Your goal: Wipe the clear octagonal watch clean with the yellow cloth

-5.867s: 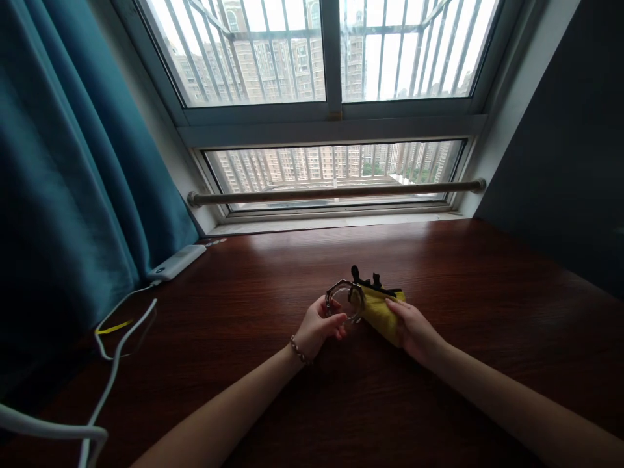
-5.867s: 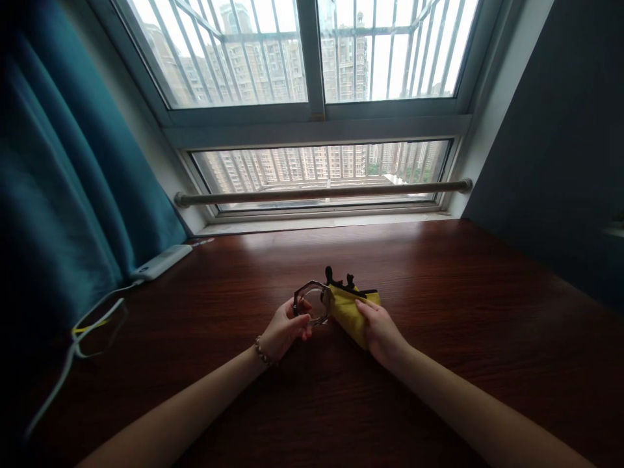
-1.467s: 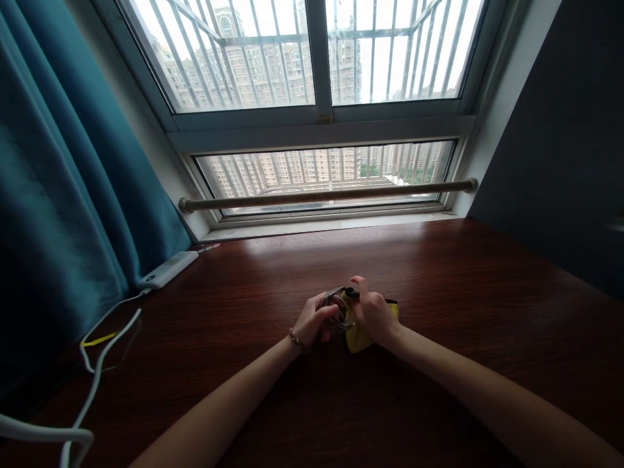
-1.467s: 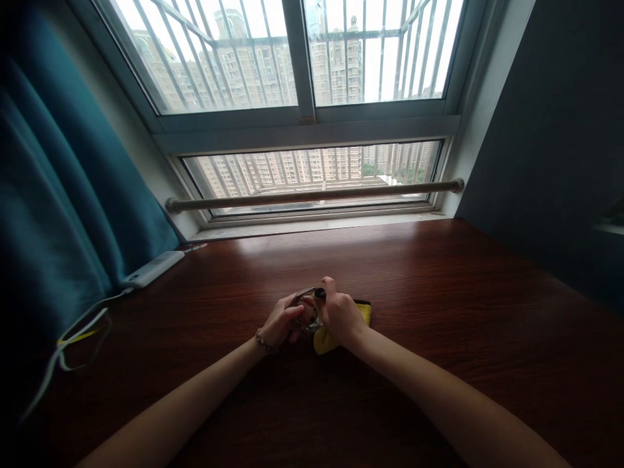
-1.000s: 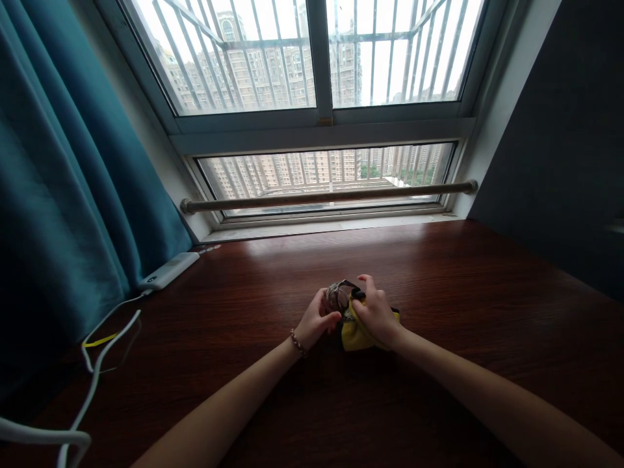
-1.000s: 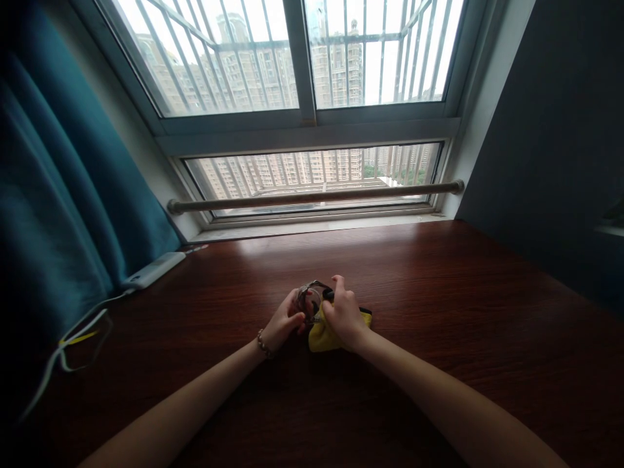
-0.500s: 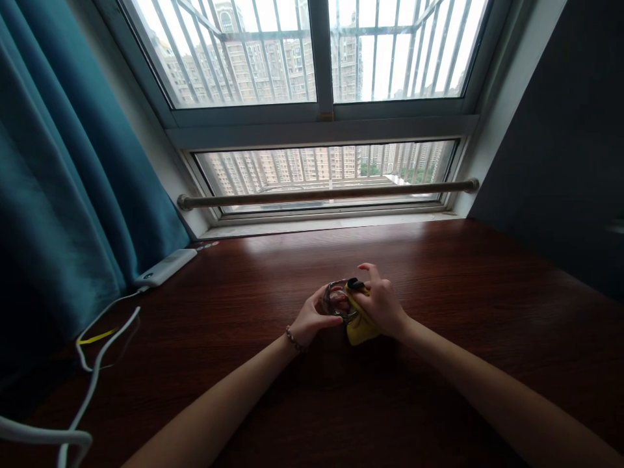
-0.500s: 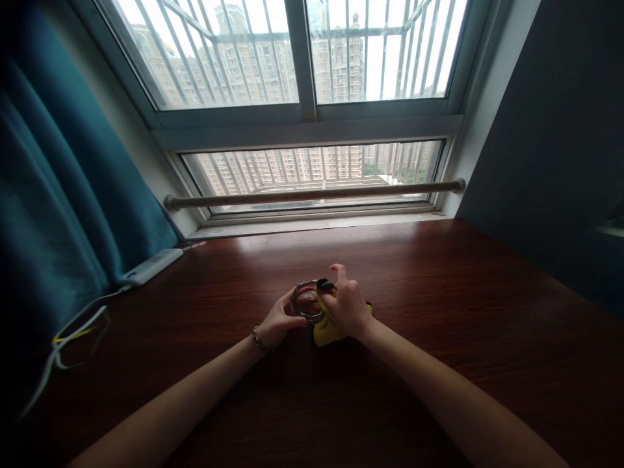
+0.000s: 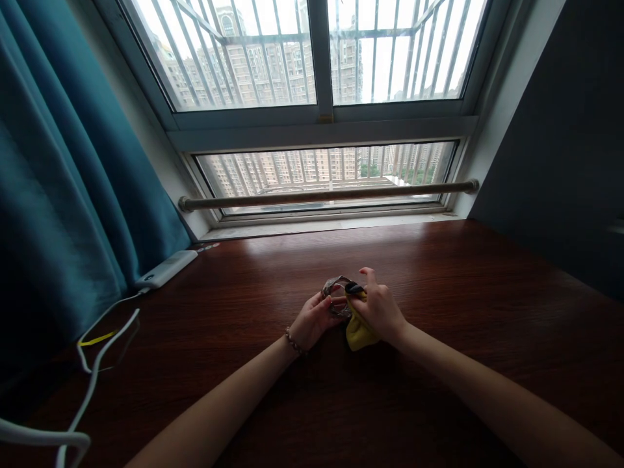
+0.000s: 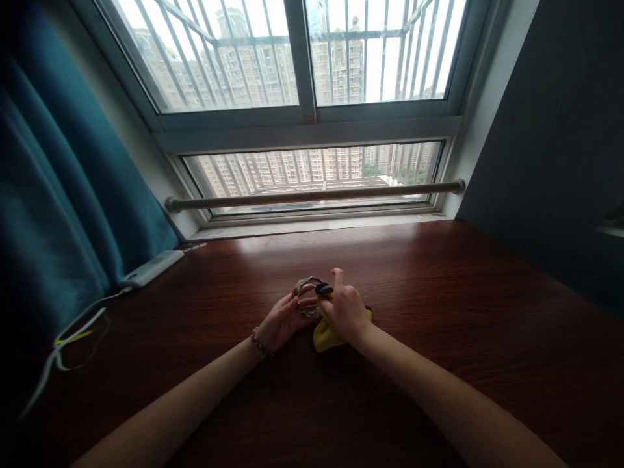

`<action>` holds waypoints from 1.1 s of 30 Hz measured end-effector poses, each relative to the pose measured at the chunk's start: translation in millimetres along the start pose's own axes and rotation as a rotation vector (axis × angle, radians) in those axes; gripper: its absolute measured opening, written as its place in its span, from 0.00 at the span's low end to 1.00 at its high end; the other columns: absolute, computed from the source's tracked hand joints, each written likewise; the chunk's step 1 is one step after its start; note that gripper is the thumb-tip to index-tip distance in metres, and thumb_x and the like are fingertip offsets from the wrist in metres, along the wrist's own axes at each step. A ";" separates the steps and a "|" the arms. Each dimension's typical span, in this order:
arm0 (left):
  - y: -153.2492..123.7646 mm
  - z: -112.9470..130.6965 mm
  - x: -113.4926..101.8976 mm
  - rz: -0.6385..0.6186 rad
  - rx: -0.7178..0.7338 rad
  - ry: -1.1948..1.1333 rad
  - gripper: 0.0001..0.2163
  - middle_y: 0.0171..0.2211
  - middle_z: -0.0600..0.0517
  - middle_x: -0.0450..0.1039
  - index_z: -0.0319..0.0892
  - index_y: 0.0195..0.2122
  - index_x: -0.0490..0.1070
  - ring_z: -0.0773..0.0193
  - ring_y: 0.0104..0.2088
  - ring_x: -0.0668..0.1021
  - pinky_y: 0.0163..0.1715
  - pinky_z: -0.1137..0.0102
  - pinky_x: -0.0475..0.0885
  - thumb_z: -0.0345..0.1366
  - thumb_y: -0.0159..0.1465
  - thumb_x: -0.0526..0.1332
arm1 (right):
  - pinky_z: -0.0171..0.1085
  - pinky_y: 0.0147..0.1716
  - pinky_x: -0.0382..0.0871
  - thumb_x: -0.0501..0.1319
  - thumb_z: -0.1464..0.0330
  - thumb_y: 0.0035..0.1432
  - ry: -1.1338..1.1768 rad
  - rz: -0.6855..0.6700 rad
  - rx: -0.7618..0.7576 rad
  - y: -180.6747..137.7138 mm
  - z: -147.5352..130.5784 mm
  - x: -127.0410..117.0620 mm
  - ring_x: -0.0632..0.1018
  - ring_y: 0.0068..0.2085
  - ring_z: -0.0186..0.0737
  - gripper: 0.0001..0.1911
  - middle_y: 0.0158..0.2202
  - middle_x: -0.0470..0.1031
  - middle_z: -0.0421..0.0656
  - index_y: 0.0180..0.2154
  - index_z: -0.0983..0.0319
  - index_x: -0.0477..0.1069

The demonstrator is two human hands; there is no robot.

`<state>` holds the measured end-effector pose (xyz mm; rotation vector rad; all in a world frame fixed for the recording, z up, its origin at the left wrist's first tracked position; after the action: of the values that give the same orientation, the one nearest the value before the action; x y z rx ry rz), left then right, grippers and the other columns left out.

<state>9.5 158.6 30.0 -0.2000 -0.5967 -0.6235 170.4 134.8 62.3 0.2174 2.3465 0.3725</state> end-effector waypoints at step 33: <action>1.4 6.9 -8.6 0.064 -0.136 -0.254 0.22 0.40 0.44 0.75 0.36 0.46 0.70 0.58 0.40 0.77 0.41 0.65 0.72 0.51 0.62 0.55 | 0.40 0.45 0.68 0.59 0.68 0.55 0.501 0.135 -0.163 9.7 -8.4 -15.2 0.74 0.44 0.41 0.16 0.44 0.74 0.46 0.46 0.63 0.69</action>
<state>1.6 166.4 30.6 -0.4293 -0.7901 -0.5812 175.8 138.3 81.1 0.2235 2.7788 0.7534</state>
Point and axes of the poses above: each hand's wrist, its own y-axis towards the middle knuckle, its own x-axis out of the palm, z = x × y, the point moved 2 cm from there along y, towards the middle knuckle
